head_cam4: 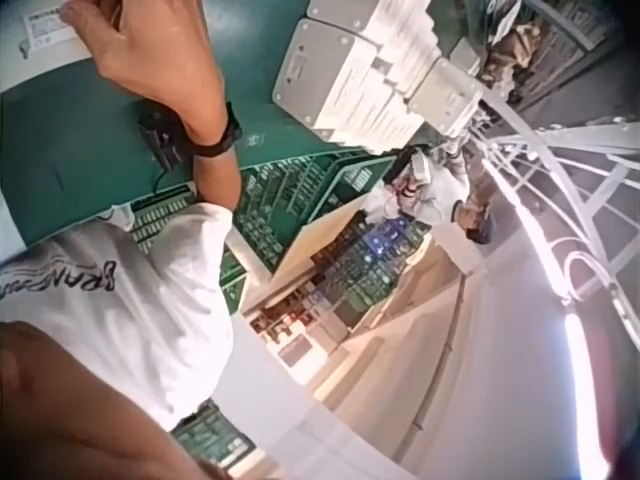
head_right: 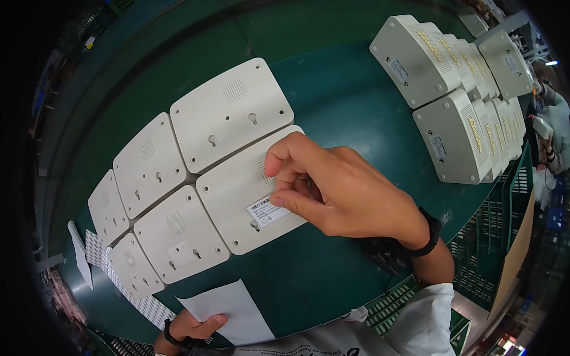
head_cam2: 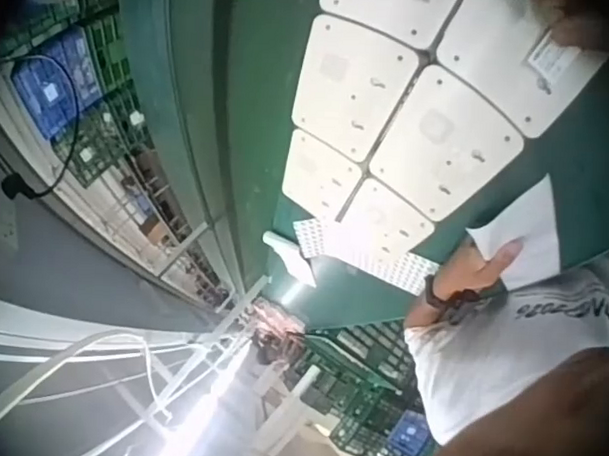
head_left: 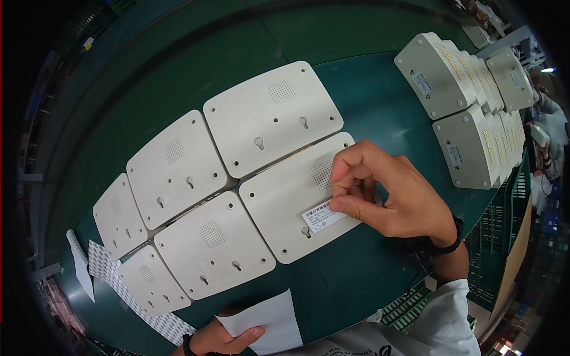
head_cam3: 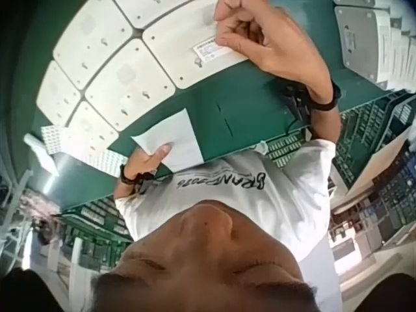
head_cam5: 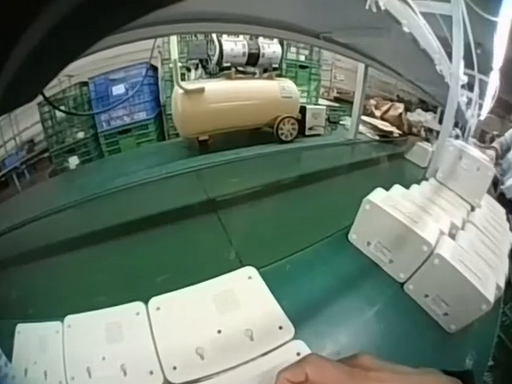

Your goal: The person peels small white pads from a sheet and sticks them onto the back of electronic devices before placing them into a green crate. They then stick labels from a different sheet onto the devices and return them to the crate.

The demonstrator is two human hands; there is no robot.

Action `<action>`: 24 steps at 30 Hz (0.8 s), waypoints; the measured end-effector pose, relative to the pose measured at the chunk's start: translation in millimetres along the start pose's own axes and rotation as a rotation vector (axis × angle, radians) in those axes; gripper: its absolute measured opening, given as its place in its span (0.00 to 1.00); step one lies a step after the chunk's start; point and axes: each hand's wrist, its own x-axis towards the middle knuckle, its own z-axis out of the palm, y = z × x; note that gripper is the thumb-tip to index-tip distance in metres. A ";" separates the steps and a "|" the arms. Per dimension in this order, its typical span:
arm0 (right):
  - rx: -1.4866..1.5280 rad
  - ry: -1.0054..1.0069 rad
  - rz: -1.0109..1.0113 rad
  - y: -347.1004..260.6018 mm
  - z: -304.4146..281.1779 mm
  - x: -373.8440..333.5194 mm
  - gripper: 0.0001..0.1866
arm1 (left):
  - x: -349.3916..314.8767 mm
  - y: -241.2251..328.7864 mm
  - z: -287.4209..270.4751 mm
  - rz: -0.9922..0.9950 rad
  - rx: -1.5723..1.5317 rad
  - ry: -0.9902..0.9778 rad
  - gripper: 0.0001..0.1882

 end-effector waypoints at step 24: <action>-0.049 0.007 -0.012 0.0 0.7 -1.2 0.15 | 2.1 -1.6 1.7 0.023 0.004 0.015 0.21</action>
